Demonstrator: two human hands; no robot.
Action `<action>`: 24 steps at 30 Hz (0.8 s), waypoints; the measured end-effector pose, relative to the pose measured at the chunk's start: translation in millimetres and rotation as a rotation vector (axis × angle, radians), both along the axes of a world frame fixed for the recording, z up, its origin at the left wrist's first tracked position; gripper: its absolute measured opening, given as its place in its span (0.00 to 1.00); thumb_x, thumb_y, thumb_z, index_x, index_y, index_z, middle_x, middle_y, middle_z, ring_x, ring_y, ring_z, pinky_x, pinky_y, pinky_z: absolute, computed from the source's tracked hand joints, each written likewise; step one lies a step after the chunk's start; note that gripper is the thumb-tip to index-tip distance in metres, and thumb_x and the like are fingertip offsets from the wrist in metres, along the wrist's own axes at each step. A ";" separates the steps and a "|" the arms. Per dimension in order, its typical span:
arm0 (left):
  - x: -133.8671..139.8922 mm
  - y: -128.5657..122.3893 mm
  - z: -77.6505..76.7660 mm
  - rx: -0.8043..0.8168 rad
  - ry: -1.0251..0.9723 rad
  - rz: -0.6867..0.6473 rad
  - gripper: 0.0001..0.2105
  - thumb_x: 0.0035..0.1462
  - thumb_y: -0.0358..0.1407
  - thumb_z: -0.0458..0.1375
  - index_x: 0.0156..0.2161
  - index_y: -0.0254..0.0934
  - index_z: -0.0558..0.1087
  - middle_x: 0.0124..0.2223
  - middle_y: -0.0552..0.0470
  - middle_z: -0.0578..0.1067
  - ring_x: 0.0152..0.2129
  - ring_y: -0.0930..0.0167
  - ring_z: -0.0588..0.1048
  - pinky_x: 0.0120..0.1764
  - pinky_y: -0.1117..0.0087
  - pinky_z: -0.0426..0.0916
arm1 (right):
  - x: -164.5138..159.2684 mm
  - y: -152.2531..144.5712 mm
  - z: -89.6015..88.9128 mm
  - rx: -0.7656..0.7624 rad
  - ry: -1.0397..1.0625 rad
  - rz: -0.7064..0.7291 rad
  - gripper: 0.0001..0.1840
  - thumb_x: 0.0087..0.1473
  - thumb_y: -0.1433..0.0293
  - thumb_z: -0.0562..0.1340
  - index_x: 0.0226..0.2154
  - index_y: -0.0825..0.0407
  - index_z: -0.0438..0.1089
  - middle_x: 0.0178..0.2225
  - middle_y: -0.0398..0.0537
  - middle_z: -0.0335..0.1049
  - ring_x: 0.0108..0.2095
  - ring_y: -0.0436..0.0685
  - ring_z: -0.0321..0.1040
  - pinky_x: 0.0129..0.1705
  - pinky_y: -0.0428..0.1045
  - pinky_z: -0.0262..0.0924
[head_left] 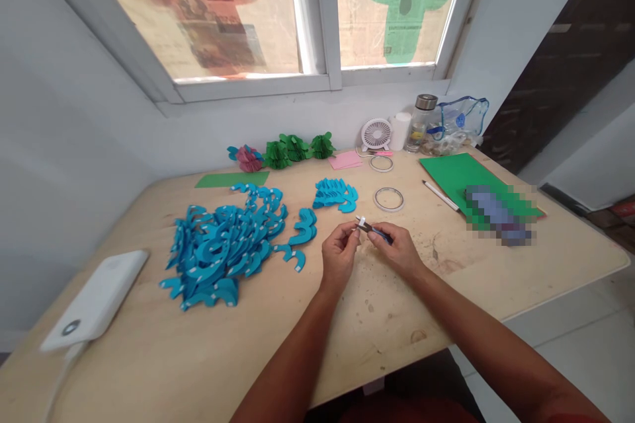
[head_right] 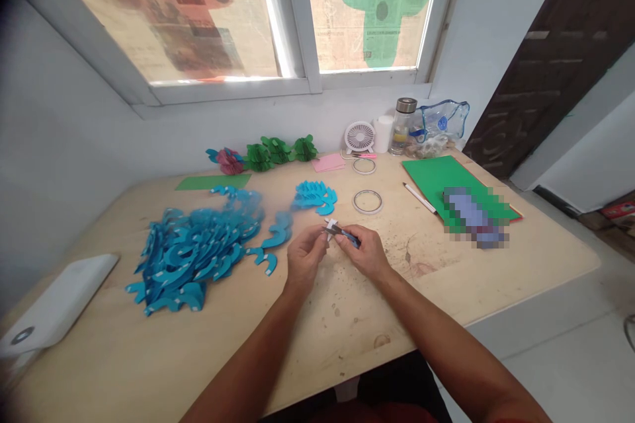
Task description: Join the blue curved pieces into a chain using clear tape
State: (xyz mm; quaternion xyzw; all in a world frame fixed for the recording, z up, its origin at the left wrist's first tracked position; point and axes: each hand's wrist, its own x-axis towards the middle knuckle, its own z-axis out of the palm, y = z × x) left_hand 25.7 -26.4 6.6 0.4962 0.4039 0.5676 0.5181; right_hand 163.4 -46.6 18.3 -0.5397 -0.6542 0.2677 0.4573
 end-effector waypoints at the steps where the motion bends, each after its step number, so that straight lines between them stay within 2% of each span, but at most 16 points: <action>1: 0.0 -0.1 0.3 -0.003 -0.002 -0.002 0.12 0.47 0.40 0.59 0.35 0.34 0.74 0.21 0.57 0.65 0.16 0.79 0.61 0.21 0.78 0.58 | 0.0 0.0 -0.1 0.005 -0.004 0.000 0.15 0.52 0.61 0.57 0.36 0.53 0.73 0.33 0.47 0.74 0.32 0.54 0.68 0.33 0.47 0.60; 16: -0.4 -1.2 0.9 0.026 0.057 -0.012 0.10 0.47 0.38 0.59 0.35 0.34 0.74 0.28 0.52 0.73 0.20 0.77 0.65 0.25 0.77 0.62 | 0.1 -0.5 1.1 0.047 -0.049 0.013 0.15 0.53 0.62 0.56 0.37 0.52 0.73 0.35 0.49 0.74 0.35 0.55 0.69 0.37 0.49 0.61; 24: -0.9 -0.8 0.0 0.063 0.098 -0.038 0.10 0.48 0.37 0.58 0.34 0.34 0.75 0.26 0.53 0.72 0.20 0.77 0.65 0.25 0.77 0.62 | 0.5 0.2 -0.2 0.047 -0.036 0.016 0.15 0.53 0.62 0.57 0.37 0.52 0.73 0.36 0.49 0.74 0.36 0.56 0.69 0.37 0.49 0.61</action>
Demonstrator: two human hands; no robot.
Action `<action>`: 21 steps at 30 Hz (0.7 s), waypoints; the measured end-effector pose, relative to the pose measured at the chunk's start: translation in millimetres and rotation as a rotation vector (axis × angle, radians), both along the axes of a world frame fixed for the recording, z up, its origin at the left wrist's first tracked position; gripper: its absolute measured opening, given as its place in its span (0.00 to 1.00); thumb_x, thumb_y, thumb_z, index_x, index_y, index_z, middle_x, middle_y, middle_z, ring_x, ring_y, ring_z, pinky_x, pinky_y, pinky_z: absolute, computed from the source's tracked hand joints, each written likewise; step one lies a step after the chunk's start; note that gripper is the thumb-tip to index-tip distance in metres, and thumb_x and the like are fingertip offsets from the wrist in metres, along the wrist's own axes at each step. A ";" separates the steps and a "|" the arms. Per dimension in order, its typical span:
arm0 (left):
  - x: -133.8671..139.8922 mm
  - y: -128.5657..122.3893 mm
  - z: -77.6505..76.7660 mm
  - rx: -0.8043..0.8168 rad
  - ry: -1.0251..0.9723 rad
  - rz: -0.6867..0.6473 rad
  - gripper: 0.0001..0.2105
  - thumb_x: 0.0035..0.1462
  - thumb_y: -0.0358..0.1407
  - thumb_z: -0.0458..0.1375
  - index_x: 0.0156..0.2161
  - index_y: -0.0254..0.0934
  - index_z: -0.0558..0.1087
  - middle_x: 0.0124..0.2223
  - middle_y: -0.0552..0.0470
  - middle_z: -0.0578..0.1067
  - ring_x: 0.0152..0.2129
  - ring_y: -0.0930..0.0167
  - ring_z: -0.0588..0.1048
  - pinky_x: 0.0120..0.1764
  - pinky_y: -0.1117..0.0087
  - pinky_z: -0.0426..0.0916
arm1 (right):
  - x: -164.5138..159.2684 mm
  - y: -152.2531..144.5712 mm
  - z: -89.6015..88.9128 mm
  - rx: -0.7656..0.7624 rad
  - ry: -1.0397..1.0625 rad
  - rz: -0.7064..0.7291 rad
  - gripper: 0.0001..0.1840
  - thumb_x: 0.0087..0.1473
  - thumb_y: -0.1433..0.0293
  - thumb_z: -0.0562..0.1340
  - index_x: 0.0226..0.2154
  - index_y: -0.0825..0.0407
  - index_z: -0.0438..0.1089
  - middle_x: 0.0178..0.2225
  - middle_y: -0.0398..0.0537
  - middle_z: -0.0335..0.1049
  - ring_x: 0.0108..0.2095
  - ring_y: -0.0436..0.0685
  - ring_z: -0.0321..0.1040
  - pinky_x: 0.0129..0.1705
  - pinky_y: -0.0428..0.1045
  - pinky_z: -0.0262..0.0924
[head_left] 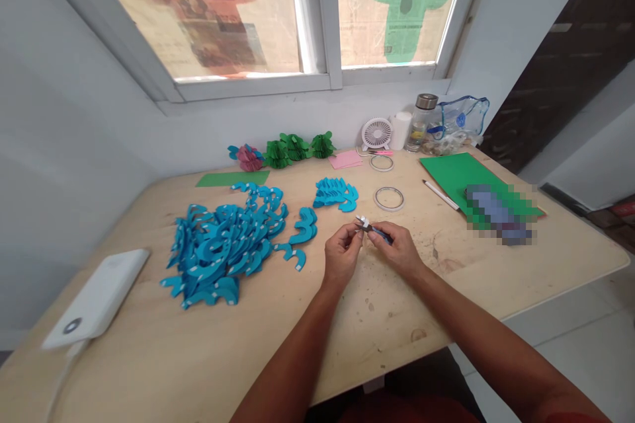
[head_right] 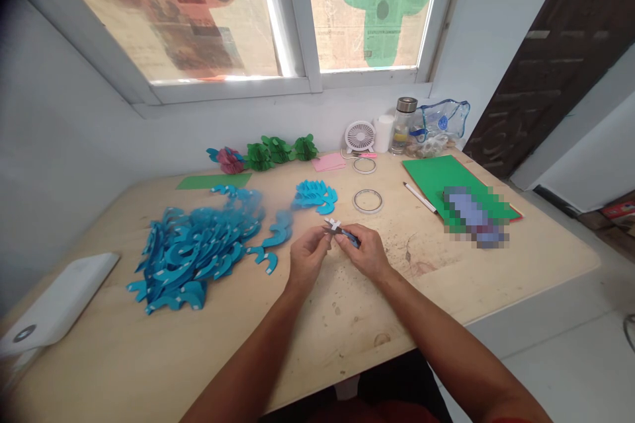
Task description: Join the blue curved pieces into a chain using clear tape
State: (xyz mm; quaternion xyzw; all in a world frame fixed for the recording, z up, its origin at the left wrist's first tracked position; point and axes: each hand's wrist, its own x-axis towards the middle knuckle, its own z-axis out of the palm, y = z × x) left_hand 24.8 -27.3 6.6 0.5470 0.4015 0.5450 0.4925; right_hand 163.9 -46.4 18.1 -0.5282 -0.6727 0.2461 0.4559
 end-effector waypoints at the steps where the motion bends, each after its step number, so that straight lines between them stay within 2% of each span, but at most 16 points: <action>1: 0.0 -0.2 0.5 0.001 0.002 -0.005 0.10 0.48 0.37 0.58 0.34 0.34 0.75 0.26 0.53 0.72 0.20 0.77 0.65 0.25 0.77 0.62 | 0.0 0.0 -0.2 -0.001 0.002 -0.001 0.15 0.53 0.62 0.57 0.37 0.52 0.73 0.35 0.49 0.74 0.36 0.56 0.69 0.37 0.49 0.61; 9: 0.5 -1.1 0.7 -0.051 -0.015 0.018 0.10 0.47 0.38 0.59 0.34 0.34 0.75 0.26 0.53 0.72 0.20 0.77 0.64 0.25 0.77 0.61 | 0.1 0.1 -0.4 0.003 -0.003 -0.006 0.15 0.53 0.61 0.57 0.37 0.52 0.73 0.35 0.49 0.74 0.35 0.56 0.69 0.37 0.49 0.61; 21: 0.7 -0.1 -2.5 -0.020 -0.014 0.011 0.10 0.48 0.37 0.58 0.34 0.34 0.75 0.25 0.54 0.70 0.20 0.77 0.64 0.25 0.77 0.61 | 0.7 0.5 -1.4 0.027 0.015 0.011 0.14 0.53 0.63 0.57 0.38 0.51 0.73 0.36 0.49 0.74 0.37 0.56 0.69 0.39 0.49 0.61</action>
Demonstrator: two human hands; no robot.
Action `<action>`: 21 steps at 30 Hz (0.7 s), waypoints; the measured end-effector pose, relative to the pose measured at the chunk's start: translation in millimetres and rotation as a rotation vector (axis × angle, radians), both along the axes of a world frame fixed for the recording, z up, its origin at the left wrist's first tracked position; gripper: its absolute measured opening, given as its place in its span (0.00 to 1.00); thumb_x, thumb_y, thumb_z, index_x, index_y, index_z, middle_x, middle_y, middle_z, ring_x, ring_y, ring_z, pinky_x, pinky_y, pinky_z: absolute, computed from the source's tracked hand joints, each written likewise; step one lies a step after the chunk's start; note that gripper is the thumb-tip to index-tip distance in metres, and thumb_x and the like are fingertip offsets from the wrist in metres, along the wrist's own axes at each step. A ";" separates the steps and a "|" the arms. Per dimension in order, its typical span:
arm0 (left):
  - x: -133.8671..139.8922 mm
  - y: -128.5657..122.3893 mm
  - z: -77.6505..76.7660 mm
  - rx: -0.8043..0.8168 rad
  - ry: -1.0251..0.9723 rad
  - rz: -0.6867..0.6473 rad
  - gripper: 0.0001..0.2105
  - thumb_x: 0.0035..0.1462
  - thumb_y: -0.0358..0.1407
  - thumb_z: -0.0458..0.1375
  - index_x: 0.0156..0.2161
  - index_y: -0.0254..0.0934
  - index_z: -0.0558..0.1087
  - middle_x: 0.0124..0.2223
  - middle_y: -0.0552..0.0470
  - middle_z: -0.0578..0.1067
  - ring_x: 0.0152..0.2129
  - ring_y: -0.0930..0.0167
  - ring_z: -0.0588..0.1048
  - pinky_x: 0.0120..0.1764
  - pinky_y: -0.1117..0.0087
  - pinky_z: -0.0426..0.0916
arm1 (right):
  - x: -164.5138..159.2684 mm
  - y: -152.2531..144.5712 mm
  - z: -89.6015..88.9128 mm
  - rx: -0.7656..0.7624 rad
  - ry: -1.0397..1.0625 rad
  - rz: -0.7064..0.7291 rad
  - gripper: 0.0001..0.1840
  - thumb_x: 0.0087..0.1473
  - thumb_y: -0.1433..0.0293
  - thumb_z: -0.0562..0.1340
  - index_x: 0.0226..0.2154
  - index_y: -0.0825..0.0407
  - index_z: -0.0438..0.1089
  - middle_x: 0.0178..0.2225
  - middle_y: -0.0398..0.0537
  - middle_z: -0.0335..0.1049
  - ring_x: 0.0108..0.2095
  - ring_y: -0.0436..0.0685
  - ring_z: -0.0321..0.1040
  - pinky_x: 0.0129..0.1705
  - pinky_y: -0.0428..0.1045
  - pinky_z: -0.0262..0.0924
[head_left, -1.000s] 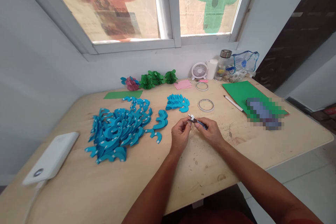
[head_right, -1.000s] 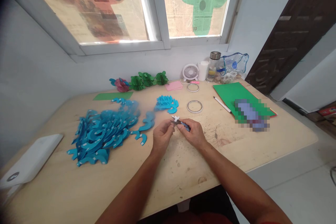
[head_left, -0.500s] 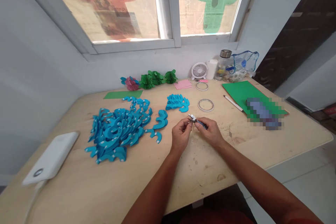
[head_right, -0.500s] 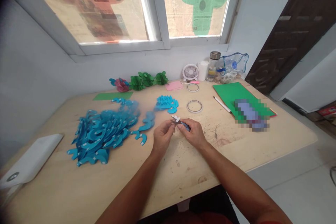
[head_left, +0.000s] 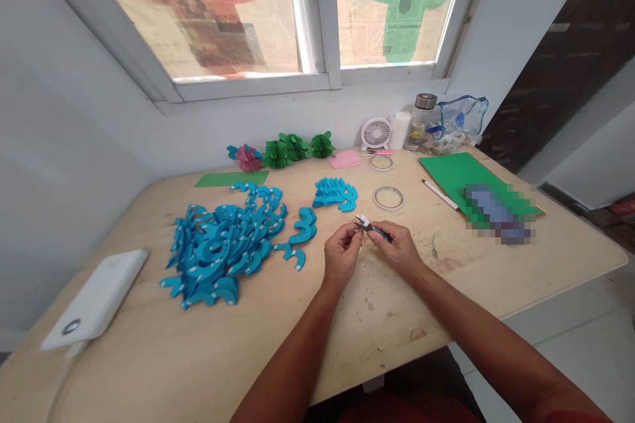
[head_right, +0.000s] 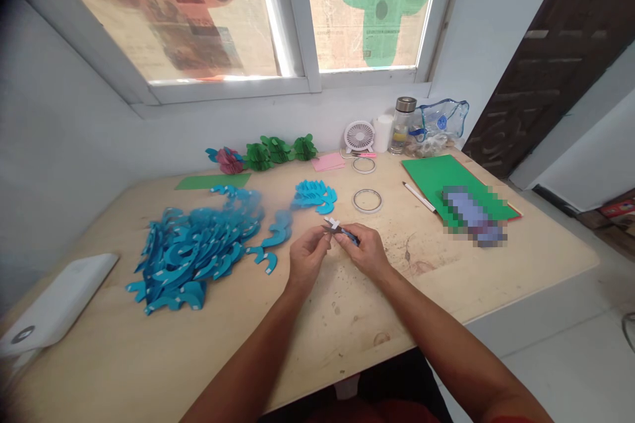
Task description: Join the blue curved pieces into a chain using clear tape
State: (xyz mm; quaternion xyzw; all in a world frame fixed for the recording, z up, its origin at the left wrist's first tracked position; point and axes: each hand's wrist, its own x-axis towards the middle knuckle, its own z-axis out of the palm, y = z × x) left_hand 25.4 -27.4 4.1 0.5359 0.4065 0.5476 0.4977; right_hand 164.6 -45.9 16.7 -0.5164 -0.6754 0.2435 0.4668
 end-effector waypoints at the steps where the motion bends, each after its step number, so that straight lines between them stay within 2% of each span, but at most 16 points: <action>1: 0.1 0.0 0.0 0.000 -0.001 0.002 0.10 0.48 0.37 0.58 0.34 0.34 0.75 0.25 0.55 0.70 0.20 0.77 0.64 0.25 0.77 0.61 | -0.1 -0.2 0.2 0.003 -0.001 -0.003 0.14 0.53 0.63 0.57 0.38 0.51 0.73 0.36 0.49 0.74 0.36 0.56 0.69 0.39 0.49 0.61; 12: 0.1 -0.5 3.7 -0.013 -0.021 0.009 0.10 0.48 0.36 0.58 0.36 0.34 0.75 0.27 0.53 0.72 0.20 0.78 0.65 0.25 0.77 0.62 | -0.8 -0.6 -0.2 -0.008 -0.010 -0.064 0.14 0.52 0.62 0.58 0.37 0.53 0.73 0.34 0.49 0.74 0.35 0.55 0.69 0.36 0.48 0.60; 21: 0.1 2.4 0.6 -0.052 -0.128 0.034 0.11 0.48 0.37 0.59 0.37 0.34 0.74 0.23 0.56 0.69 0.17 0.79 0.63 0.22 0.77 0.60 | 0.1 -0.1 -1.3 -0.004 -0.013 -0.048 0.14 0.53 0.62 0.58 0.36 0.53 0.73 0.34 0.48 0.74 0.34 0.55 0.69 0.35 0.47 0.59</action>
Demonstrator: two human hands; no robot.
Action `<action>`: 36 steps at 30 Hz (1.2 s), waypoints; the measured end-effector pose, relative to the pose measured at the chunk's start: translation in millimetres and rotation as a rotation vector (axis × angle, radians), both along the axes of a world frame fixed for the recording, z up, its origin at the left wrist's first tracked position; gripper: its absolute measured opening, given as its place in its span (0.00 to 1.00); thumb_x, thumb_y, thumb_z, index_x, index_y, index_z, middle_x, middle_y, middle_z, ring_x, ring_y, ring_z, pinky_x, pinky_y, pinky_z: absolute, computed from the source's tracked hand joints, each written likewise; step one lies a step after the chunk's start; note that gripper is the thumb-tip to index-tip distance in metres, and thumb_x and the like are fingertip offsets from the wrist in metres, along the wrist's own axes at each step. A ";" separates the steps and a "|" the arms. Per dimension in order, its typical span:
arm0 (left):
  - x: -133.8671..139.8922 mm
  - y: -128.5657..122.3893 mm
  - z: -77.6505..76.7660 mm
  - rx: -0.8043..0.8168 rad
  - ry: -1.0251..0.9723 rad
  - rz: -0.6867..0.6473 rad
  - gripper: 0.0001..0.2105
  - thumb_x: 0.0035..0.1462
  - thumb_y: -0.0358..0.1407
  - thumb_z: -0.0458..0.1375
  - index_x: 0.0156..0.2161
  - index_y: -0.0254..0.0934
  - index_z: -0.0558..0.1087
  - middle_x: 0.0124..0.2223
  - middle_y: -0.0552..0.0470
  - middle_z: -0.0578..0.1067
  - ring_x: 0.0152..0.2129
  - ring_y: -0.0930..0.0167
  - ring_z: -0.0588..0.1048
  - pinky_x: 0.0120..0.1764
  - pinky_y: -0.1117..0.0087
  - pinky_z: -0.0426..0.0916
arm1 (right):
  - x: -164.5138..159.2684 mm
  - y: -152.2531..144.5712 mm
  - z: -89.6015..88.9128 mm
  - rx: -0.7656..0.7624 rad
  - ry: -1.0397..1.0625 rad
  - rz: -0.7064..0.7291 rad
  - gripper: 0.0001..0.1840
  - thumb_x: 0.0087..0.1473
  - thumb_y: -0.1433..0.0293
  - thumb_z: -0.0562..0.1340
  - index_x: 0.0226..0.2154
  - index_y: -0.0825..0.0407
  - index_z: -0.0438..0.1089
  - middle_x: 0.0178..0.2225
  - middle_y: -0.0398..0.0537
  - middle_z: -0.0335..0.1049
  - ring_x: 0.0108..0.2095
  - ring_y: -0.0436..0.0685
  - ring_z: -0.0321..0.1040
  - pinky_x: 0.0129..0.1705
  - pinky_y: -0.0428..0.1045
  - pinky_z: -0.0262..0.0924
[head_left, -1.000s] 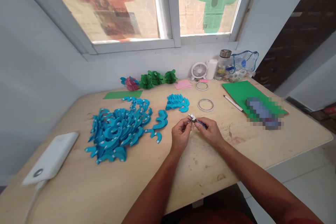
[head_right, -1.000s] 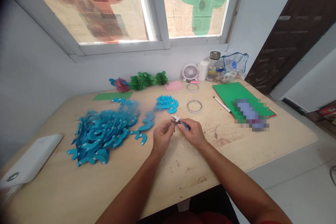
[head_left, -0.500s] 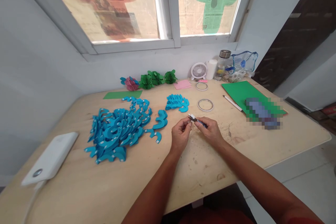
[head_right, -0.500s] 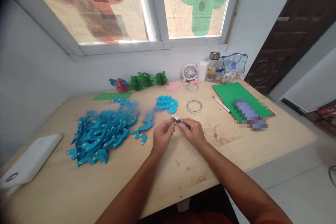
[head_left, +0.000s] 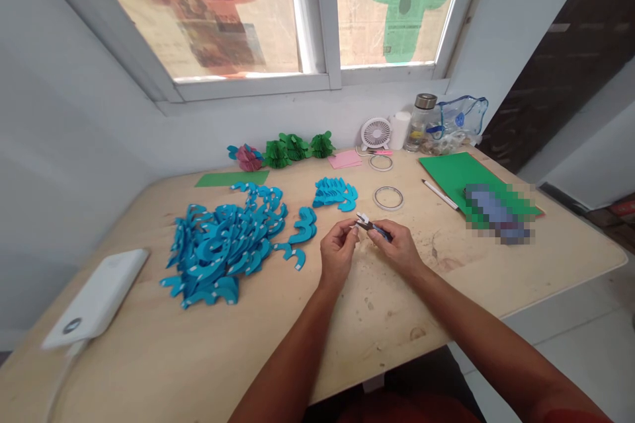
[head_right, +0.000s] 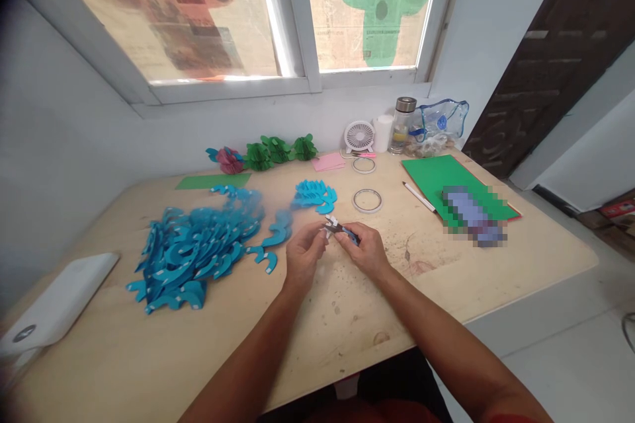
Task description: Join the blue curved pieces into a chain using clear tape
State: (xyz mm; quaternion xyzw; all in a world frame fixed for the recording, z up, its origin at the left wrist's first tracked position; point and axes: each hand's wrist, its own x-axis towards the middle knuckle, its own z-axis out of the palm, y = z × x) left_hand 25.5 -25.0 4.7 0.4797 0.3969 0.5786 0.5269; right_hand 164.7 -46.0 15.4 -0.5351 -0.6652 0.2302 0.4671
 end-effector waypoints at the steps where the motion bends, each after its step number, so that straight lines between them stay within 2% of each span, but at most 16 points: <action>1: 0.2 0.2 -0.4 0.001 -0.011 -0.006 0.11 0.47 0.37 0.60 0.37 0.35 0.74 0.24 0.55 0.70 0.17 0.79 0.63 0.22 0.77 0.60 | 0.0 0.1 0.0 0.003 -0.003 0.004 0.14 0.53 0.62 0.58 0.37 0.53 0.73 0.34 0.48 0.74 0.34 0.55 0.69 0.36 0.48 0.60; 14: 2.1 1.3 -2.4 -0.024 -0.120 -0.021 0.11 0.46 0.38 0.61 0.35 0.34 0.71 0.21 0.57 0.68 0.14 0.81 0.61 0.16 0.79 0.53 | 0.0 -0.5 -0.5 0.013 -0.004 0.028 0.14 0.53 0.63 0.58 0.38 0.52 0.73 0.36 0.48 0.74 0.36 0.55 0.69 0.38 0.48 0.60; 22: 1.4 2.4 -2.5 -0.001 -0.144 -0.033 0.09 0.47 0.36 0.61 0.35 0.34 0.71 0.21 0.57 0.68 0.15 0.80 0.61 0.18 0.79 0.54 | -0.7 -1.2 1.4 0.005 -0.023 0.025 0.14 0.53 0.62 0.58 0.37 0.52 0.73 0.35 0.49 0.74 0.35 0.55 0.69 0.37 0.48 0.60; 36: 2.6 0.8 0.8 -0.046 -0.150 0.000 0.11 0.45 0.39 0.62 0.33 0.34 0.72 0.23 0.54 0.72 0.15 0.80 0.64 0.19 0.78 0.57 | -1.7 -0.5 0.0 0.013 -0.068 0.029 0.14 0.53 0.62 0.57 0.37 0.52 0.73 0.34 0.49 0.74 0.34 0.54 0.69 0.36 0.47 0.60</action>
